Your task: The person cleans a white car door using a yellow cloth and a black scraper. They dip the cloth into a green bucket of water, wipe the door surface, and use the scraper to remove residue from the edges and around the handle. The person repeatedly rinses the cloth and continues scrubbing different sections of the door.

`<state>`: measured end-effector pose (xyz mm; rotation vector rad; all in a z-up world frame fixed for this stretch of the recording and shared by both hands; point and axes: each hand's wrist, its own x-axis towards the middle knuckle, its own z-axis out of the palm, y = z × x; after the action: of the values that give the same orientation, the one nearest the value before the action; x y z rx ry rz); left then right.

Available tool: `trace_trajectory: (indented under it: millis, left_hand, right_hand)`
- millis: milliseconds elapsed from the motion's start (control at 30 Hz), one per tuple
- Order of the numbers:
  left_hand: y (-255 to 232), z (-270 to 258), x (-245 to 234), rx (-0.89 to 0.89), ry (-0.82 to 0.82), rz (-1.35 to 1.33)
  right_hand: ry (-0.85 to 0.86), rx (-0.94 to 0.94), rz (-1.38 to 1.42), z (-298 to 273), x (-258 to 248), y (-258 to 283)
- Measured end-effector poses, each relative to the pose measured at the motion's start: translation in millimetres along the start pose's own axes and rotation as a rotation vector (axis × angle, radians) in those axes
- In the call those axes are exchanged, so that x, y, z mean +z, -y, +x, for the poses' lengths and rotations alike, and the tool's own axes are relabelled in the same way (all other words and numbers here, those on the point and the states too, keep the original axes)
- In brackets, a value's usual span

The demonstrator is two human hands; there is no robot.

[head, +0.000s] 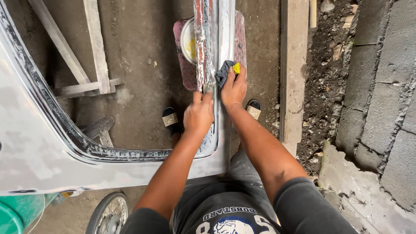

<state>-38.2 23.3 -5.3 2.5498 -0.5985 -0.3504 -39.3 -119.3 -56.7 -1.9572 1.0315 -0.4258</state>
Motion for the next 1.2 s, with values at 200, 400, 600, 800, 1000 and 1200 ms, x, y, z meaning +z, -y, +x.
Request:
trace_trajectory:
  millis: [200, 400, 600, 800, 1000, 1200]
  left_hand:
    - [-3, 91, 1, 0.003, -0.122, 0.037]
    - [-10, 33, -16, -0.041, 0.022, -0.056]
    - [-7, -16, -1, 0.056, -0.037, -0.025]
    - [-7, -20, 0, 0.084, -0.065, -0.057]
    - [-6, 60, -11, 0.042, -0.065, -0.017]
    - [-9, 36, -18, 0.097, -0.029, 0.022]
  right_hand:
    - [-0.024, -0.033, 0.011, -2, 1, -5]
    - [-0.017, -0.041, 0.026, -1, 0, 0]
    - [0.002, 0.018, -0.003, -1, 0, 2]
    - [0.015, 0.054, 0.003, -2, -2, 8]
    - [0.027, 0.059, 0.061, -2, -4, 6]
    - [0.051, 0.065, 0.028, -2, -8, 20]
